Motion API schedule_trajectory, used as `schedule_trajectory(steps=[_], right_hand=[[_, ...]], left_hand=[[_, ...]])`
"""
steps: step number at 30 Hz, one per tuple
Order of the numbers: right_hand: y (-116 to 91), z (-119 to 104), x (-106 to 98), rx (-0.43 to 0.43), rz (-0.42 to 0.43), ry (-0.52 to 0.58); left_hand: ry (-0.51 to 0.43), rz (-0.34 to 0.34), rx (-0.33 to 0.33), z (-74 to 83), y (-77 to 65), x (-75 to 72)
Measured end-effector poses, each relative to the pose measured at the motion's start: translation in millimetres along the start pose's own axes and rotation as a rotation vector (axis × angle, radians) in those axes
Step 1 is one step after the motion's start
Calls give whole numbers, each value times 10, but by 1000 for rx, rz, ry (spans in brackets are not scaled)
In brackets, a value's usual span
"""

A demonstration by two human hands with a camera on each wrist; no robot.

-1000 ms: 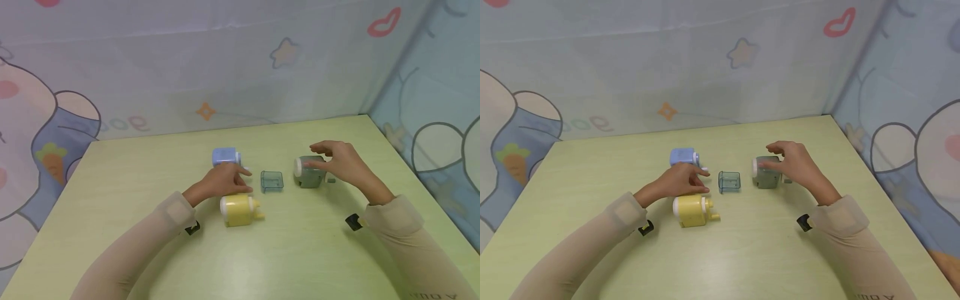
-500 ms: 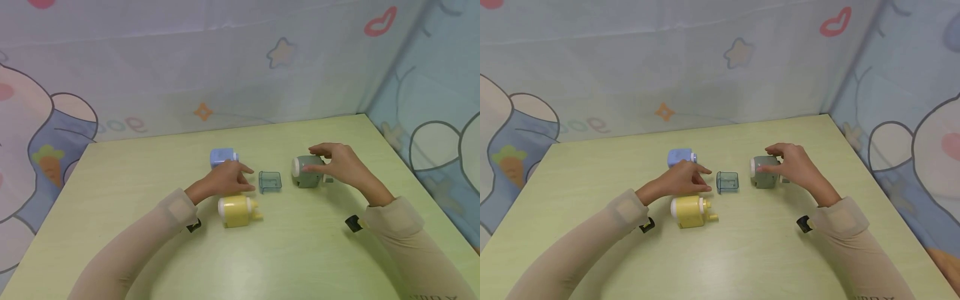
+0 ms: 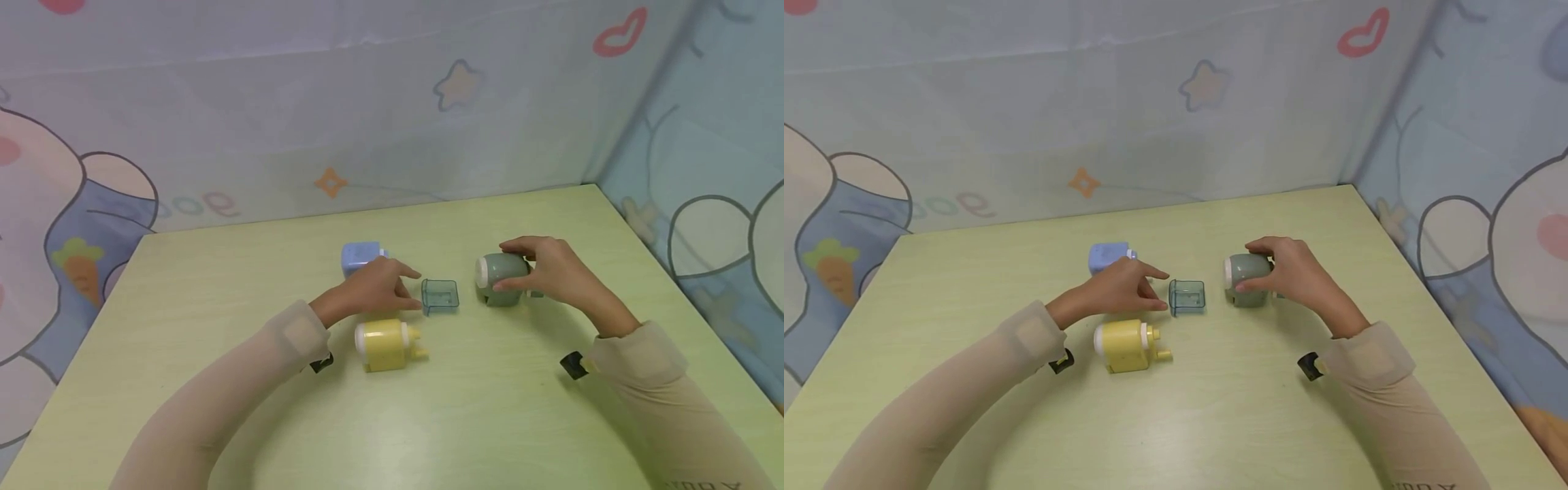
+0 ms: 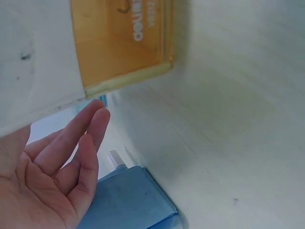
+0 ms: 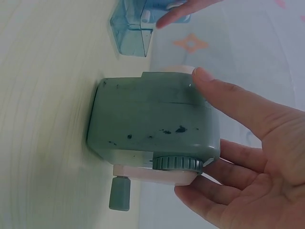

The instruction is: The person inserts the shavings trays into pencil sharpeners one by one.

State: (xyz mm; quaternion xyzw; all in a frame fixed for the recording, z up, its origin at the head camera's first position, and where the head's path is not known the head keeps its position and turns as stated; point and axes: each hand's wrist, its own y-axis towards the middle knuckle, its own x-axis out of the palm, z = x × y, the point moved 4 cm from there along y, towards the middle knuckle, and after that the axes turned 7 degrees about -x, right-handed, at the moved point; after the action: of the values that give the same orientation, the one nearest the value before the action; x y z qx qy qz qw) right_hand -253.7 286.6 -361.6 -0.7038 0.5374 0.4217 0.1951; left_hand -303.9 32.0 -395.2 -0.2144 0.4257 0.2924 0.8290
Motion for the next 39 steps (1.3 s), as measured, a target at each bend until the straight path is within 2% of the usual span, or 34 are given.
schedule_trajectory(steps=[11, 19, 30, 39], right_hand=[[13, 17, 17, -10, -14, -52], [20, 18, 17, -14, -11, -56], [33, 49, 31, -14, -38, -82], [33, 41, 16, -20, -29, -87]], left_hand=[[33, -32, -16, 23, 59, 43], [14, -48, 11, 84, 77, 57], [-9, -69, 2, 69, 114, 74], [11, -67, 41, 104, 166, 41]])
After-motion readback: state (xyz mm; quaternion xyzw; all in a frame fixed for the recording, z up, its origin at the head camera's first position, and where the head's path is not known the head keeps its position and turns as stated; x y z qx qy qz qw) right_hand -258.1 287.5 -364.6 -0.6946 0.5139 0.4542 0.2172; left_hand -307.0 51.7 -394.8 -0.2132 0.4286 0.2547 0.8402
